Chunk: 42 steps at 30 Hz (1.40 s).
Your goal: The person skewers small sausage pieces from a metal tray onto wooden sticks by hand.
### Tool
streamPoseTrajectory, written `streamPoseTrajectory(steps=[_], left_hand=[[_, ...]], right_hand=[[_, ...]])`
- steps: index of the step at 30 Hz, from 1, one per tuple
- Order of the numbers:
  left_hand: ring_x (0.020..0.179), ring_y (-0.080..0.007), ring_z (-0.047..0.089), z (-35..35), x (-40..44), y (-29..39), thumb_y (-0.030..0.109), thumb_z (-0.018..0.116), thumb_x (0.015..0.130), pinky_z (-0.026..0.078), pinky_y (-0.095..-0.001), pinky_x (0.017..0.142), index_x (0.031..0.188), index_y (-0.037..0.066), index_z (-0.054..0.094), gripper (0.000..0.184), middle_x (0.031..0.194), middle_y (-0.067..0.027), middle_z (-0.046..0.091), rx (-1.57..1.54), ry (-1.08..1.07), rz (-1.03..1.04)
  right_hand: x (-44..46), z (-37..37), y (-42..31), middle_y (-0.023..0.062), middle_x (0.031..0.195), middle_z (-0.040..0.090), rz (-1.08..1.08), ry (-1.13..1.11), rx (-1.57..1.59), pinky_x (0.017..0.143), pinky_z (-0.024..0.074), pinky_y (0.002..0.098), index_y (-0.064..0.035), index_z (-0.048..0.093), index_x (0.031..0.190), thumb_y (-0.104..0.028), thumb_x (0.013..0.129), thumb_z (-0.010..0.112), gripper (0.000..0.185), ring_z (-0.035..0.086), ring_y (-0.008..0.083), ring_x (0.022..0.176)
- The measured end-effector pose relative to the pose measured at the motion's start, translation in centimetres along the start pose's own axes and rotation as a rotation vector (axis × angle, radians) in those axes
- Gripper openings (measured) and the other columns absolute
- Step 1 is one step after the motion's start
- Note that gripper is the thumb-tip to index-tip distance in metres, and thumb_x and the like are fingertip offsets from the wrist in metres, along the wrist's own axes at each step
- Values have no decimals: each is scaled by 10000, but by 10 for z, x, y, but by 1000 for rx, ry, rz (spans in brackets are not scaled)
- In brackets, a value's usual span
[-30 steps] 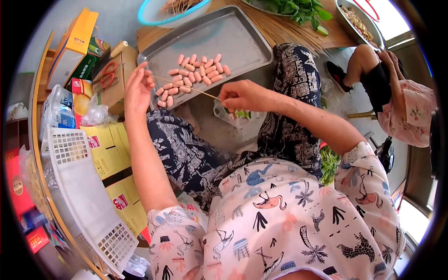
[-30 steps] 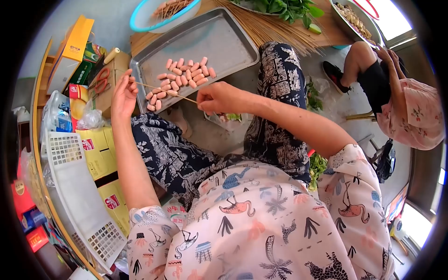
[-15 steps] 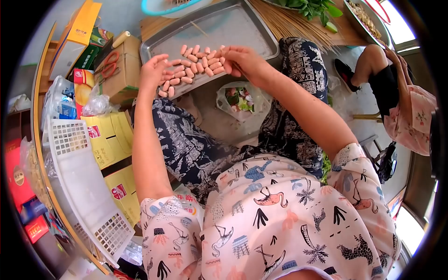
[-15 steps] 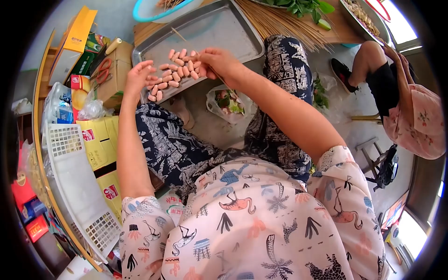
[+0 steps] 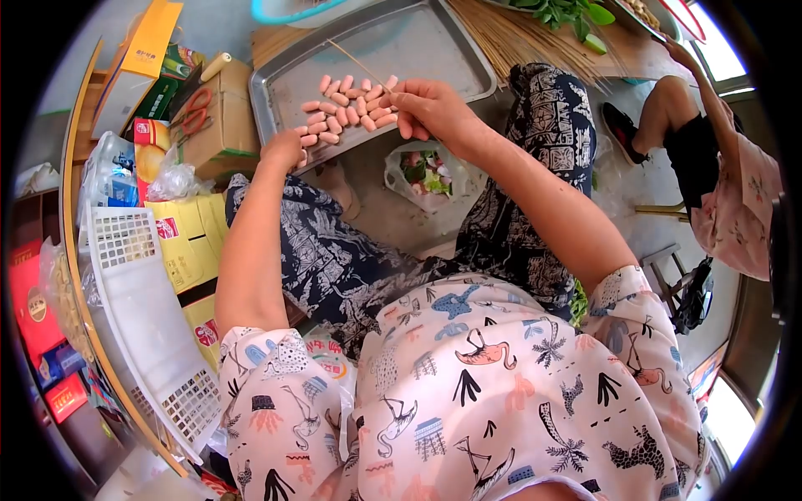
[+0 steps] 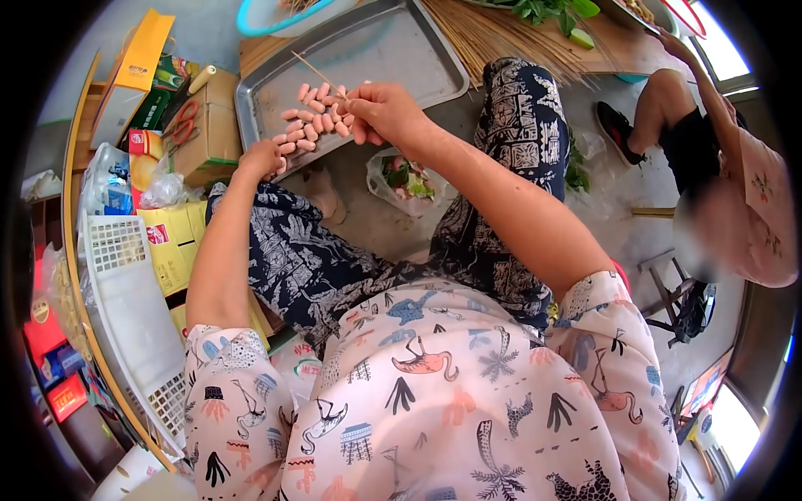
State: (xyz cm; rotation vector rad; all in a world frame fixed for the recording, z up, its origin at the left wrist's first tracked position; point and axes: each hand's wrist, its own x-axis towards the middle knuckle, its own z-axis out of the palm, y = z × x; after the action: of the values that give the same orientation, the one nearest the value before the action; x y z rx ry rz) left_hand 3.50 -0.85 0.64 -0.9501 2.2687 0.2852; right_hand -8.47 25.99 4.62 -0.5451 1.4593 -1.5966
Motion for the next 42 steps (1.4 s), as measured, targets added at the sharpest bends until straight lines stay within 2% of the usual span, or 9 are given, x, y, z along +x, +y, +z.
streamPoseTrajectory(steps=[6, 11, 14, 17, 20, 28, 31, 37, 42], left_hand=[[1066, -235, 582, 39, 34, -19, 170, 626, 771, 474, -344, 853, 1152, 264, 600, 393, 1125, -59, 631, 91, 332, 86], [1054, -278, 584, 34, 18, -6, 219, 618, 774, 473, -377, 877, 1107, 205, 621, 333, 1061, -98, 645, 111, 465, 131], [980, -275, 621, 22, 29, -4, 182, 616, 792, 510, -377, 827, 1070, 128, 614, 283, 996, -116, 656, -40, 330, 40], [861, -199, 641, 10, 27, -5, 165, 595, 850, 547, -312, 742, 1045, 14, 552, 251, 935, -109, 631, -1212, 47, 279], [837, -200, 639, -3, 0, 3, 141, 574, 871, 546, -319, 735, 1087, 25, 534, 248, 979, -107, 620, -1584, -19, 417], [859, -201, 609, -16, -9, 2, 156, 550, 913, 502, -285, 739, 1178, 19, 513, 300, 1027, -108, 597, -1852, -107, 589], [827, -111, 562, -17, -8, -1, 189, 532, 927, 468, -211, 699, 1243, 36, 491, 353, 1078, -67, 586, -1856, -119, 641], [860, -206, 610, -17, -7, -6, 153, 506, 933, 475, -267, 719, 1212, 6, 503, 316, 1059, -123, 596, -1930, -160, 726], [829, -117, 559, -19, -15, -3, 153, 458, 957, 479, -228, 724, 1265, 5, 466, 342, 1139, -111, 574, -1886, -109, 691]], right_hand=[[-1, -3, -1, 16, 583, 551, 0, -1, -44, 446, 325, 201, -40, 615, 955, -209, 932, 502, 205, 410, 55, 458], [-1, -3, 0, 9, 576, 547, -7, 17, -47, 446, 324, 201, -43, 616, 943, -215, 931, 507, 204, 416, 52, 460], [-1, -3, 2, 6, 573, 545, -13, 5, -52, 448, 324, 200, -40, 616, 953, -213, 934, 500, 210, 416, 49, 464], [-1, -1, 2, 1, 570, 541, -4, -15, -84, 450, 321, 197, -34, 612, 969, -210, 940, 487, 218, 419, 46, 467], [-5, 1, -3, -2, 567, 538, 10, -77, -112, 451, 316, 195, -29, 606, 985, -206, 945, 475, 225, 417, 44, 467], [-3, 6, 6, 1, 535, 548, -20, -73, -213, 412, 342, 213, -70, 619, 895, -192, 900, 476, 189, 402, 49, 415], [-3, 7, 6, 6, 536, 553, -16, -82, -267, 431, 358, 231, -59, 618, 889, -190, 905, 479, 191, 431, 58, 435], [0, 11, 18, -14, 522, 528, -131, -117, -405, 452, 320, 219, -32, 612, 971, -188, 944, 473, 211, 414, 32, 466], [-5, 15, 11, -18, 517, 515, -112, -148, -404, 460, 328, 218, -32, 608, 977, -193, 946, 473, 213, 423, 34, 471]])
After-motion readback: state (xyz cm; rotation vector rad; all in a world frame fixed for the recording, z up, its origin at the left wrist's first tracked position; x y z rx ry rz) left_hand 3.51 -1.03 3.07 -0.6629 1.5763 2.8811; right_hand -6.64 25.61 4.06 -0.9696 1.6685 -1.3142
